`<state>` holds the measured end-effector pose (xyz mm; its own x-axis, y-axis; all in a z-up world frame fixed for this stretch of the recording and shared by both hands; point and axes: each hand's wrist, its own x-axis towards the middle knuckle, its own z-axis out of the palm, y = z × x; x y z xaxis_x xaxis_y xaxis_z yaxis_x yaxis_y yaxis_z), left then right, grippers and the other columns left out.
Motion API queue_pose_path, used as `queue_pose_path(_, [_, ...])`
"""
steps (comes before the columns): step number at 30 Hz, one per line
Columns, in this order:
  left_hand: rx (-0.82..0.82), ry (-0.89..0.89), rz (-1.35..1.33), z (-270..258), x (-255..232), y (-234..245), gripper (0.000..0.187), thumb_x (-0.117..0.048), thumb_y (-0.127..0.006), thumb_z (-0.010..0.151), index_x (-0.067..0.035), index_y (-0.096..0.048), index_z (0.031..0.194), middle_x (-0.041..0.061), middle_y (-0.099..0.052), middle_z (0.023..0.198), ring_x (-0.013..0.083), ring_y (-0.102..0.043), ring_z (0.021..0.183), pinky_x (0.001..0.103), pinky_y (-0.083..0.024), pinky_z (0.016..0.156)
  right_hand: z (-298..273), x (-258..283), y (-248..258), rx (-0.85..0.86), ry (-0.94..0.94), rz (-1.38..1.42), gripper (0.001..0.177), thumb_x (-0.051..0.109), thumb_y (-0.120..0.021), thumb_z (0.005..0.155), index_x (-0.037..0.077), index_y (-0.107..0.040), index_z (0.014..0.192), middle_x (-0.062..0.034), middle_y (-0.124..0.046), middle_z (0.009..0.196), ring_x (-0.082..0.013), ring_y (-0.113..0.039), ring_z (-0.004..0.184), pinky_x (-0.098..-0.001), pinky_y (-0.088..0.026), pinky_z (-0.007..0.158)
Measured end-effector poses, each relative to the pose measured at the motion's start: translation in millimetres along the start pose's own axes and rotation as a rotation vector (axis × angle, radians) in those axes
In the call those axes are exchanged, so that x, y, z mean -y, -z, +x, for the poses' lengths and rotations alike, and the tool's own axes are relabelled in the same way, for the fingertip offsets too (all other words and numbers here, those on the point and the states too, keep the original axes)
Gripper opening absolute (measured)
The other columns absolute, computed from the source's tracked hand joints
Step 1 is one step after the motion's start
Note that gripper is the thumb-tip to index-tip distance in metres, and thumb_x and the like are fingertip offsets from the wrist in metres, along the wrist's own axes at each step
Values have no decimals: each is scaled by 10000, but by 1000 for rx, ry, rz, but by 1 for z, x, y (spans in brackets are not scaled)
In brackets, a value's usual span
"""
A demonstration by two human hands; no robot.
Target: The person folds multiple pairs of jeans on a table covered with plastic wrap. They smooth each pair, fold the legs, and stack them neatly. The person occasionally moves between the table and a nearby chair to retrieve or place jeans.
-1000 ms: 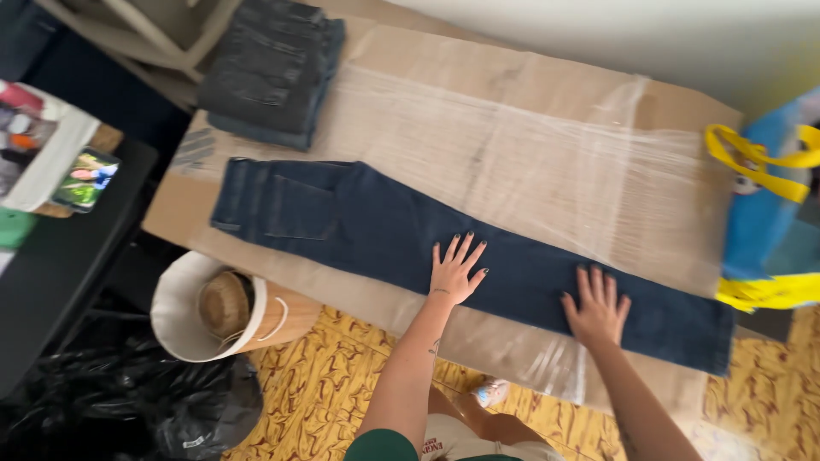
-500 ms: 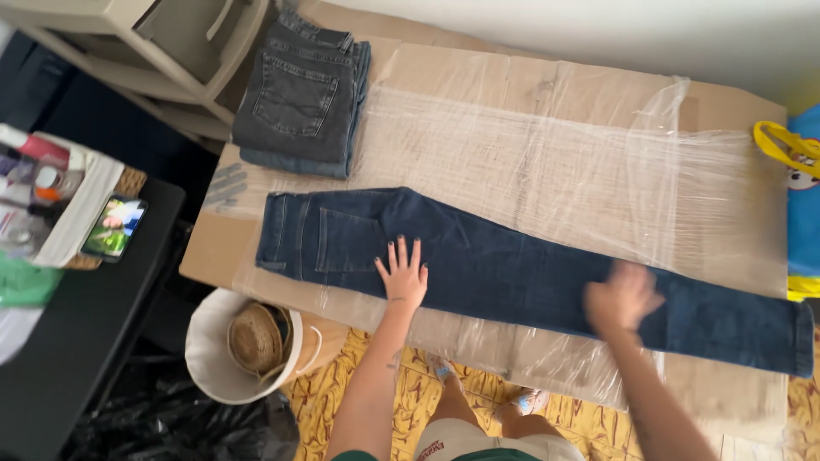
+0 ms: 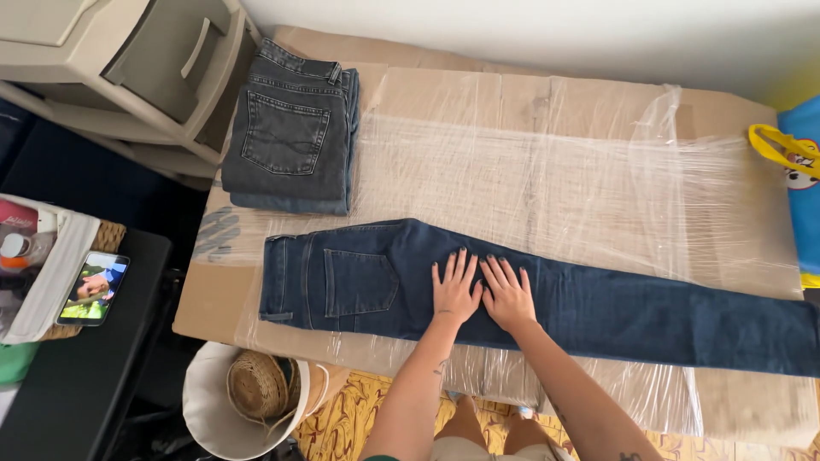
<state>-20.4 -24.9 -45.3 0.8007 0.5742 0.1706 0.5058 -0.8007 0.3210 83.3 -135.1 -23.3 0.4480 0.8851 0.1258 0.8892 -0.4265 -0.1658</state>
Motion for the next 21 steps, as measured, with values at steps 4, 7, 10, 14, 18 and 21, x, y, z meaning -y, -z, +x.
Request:
queue_pose_path(4, [71, 25, -44, 20, 30, 24, 761, -488, -636, 866, -202, -420, 1537, 101, -375, 1604, 330, -336, 1462, 678, -183, 1144, 6, -4, 5, 38, -58, -31, 699, 437, -541, 900, 234, -389, 1551, -33, -383, 1613, -250, -372, 1470, -559, -261, 1183])
queue_pose_path(7, [101, 50, -57, 26, 65, 24, 791, -551, -631, 874, -226, -383, 1552, 97, -357, 1619, 318, -323, 1477, 663, -180, 1166, 8, -9, 4, 58, -110, -48, 773, 518, -535, 897, 212, -344, 1580, -67, -352, 1627, -267, -347, 1476, -565, -242, 1190])
queue_pose_path(10, [39, 40, -75, 29, 94, 19, 782, -592, -579, 926, -220, -364, 1580, 103, -349, 1644, 280, -338, 1487, 647, -184, 1204, 9, -10, 11, 115, -202, -117, 820, 595, -528, 870, 214, -320, 1566, -59, -337, 1626, -252, -324, 1490, -592, -217, 1194])
queue_pose_path(14, [74, 84, 92, 38, 107, 37, 700, -574, -517, 958, -281, -351, 1571, 48, -345, 1640, 270, -333, 1488, 642, -171, 1186, 6, -20, 5, 148, -203, -171, 823, 620, -491, 899, 213, -302, 1589, -85, -316, 1644, -256, -312, 1500, -597, -223, 1198])
queue_pose_path(18, [191, 132, 102, 37, 119, 44, 642, -539, -519, 968, -368, -323, 1555, 63, -284, 1651, 250, -316, 1479, 623, -163, 1192, 8, -23, 5, 191, -190, -201, 826, 638, -457, 920, 211, -268, 1601, -94, -287, 1657, -264, -283, 1520, -612, -219, 1194])
queue_pose_path(21, [161, 138, -9, 33, 124, 45, 707, -393, -541, 992, -296, -275, 1640, 77, -284, 1670, 263, -314, 1507, 598, -187, 1221, 7, -26, -2, 201, -168, -180, 845, 636, -443, 925, 181, -242, 1609, -112, -247, 1665, -288, -258, 1521, -630, -199, 1182])
